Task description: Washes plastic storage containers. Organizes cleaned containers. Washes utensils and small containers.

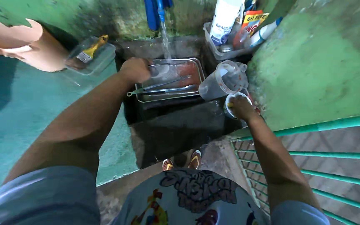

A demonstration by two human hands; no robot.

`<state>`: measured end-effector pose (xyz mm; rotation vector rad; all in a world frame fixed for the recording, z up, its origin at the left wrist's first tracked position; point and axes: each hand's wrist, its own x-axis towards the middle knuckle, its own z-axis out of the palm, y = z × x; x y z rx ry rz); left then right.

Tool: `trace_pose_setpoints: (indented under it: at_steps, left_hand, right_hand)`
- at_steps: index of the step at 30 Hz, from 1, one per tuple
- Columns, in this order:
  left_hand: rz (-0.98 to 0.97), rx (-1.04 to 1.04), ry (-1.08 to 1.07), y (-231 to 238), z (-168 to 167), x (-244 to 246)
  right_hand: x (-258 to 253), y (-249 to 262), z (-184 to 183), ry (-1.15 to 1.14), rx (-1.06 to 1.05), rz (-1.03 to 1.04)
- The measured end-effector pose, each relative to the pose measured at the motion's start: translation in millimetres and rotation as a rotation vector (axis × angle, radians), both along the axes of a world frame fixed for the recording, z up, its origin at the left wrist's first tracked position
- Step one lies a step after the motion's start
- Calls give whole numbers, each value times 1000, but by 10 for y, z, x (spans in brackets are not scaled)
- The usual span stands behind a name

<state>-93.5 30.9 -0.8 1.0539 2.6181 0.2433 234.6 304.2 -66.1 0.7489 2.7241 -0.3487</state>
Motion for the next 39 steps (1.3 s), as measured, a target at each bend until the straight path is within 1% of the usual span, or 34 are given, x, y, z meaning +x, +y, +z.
trace_pose_setpoints:
  at_steps: [2,3,4,6,7,8,9,10,11,13,15,16,17,18,19,20,21,22,24,25,26,27,29,30,31,32,33,34,36,37,38,39]
  left_hand:
    - [59,271,-167,-103,78,69]
    - [119,386,-267,-160,117,135]
    - [177,495,-369,-211,148,214]
    - [267,750,-592,-295,129,377]
    - [282,871,-708,-326,108,455]
    - [288,973,-827,-345,79,529]
    - [293,1050,-927,-343,48,608]
    - [297,1098,-1000,-322,35,710]
    - [307,1140,-1061,-288,33,826]
    - [323,1187,-1145,-192,31,1065]
    - [360,1238,-1191,-67,11,1252]
    - [406,1287,-1204,-15,3,1290]
    - [464,1355,-1223,6,0,1281]
    - [518,1404,-1237,-12,16,1246]
    - [580,1414,-1220,-40,32,1196]
    - [594,1386,-1179,-84,33,1151]
    - [576,1356,-1141,-139,21,1122]
    - [533,1330,-1118,-193,15,1113]
    - [468,1319,-1092,-241,4,1128]
    - [462,1323,-1081,-247,-1,1126]
    - [475,1342,-1081,-255,-14,1089]
    - [498,1378,-1087,-255,-25,1019]
    - [589,1484,-1105,-241,-26,864]
    - [629,1544,-1144,-258,-19,805]
    - [687,1590,-1182,-267,-1,763]
    - [728,1600,-1219,-289,17,743]
    - [729,1605,-1284,-345,29,743]
    - [728,1609,-1328,-392,26,760]
    - [703,1579,-1351,-454,-32,830]
    - [669,1548,-1333,-457,-72,864]
    - [635,1519,-1302,-446,-120,889]
    - [608,1500,-1269,-426,-153,900]
  right_hand:
    - [-17,26,5,32,-41,-59]
    - [1,19,76,78,-73,-125]
    - [39,-24,210,141,-116,-235]
    - [129,-165,426,406,-230,-504]
    - [126,-280,530,561,-321,-604]
    - [81,-410,624,695,-405,-639]
    - [-18,-560,703,810,-450,-609]
    - [-172,-704,772,902,-470,-533]
    - [-378,-828,817,970,-456,-418]
    - [-881,-1061,833,1027,-373,-208]
    - [-1345,-1348,704,1016,-256,-54]
    - [-1490,-1550,603,1022,-162,12]
    - [-1583,-1736,479,1089,-66,105]
    - [-1640,-1856,362,1203,-9,222]
    - [-1675,-1873,290,1292,20,334]
    - [-1689,-1806,283,1278,25,398]
    - [-1693,-1710,327,1199,9,368]
    - [-1703,-1627,422,1095,-75,226]
    - [-1836,-1497,725,902,-374,-218]
    - [-1940,-1501,798,850,-421,-338]
    - [-2013,-1603,785,866,-411,-345]
    - [-2047,-1767,728,933,-364,-259]
    - [-2056,-2099,456,1179,-187,87]
    - [-2044,-2182,315,1275,-97,233]
    - [-2010,-2187,224,1319,-54,312]
    - [-1973,-2124,165,1339,-48,320]
    - [-1934,-2028,137,1324,-111,250]
    - [-1913,-1922,158,1273,-242,98]
    - [-1994,-1666,321,1077,-587,-329]
    - [-2092,-1568,430,953,-659,-461]
    - [-2167,-1558,556,827,-624,-486]
    - [-2199,-1639,703,733,-521,-427]
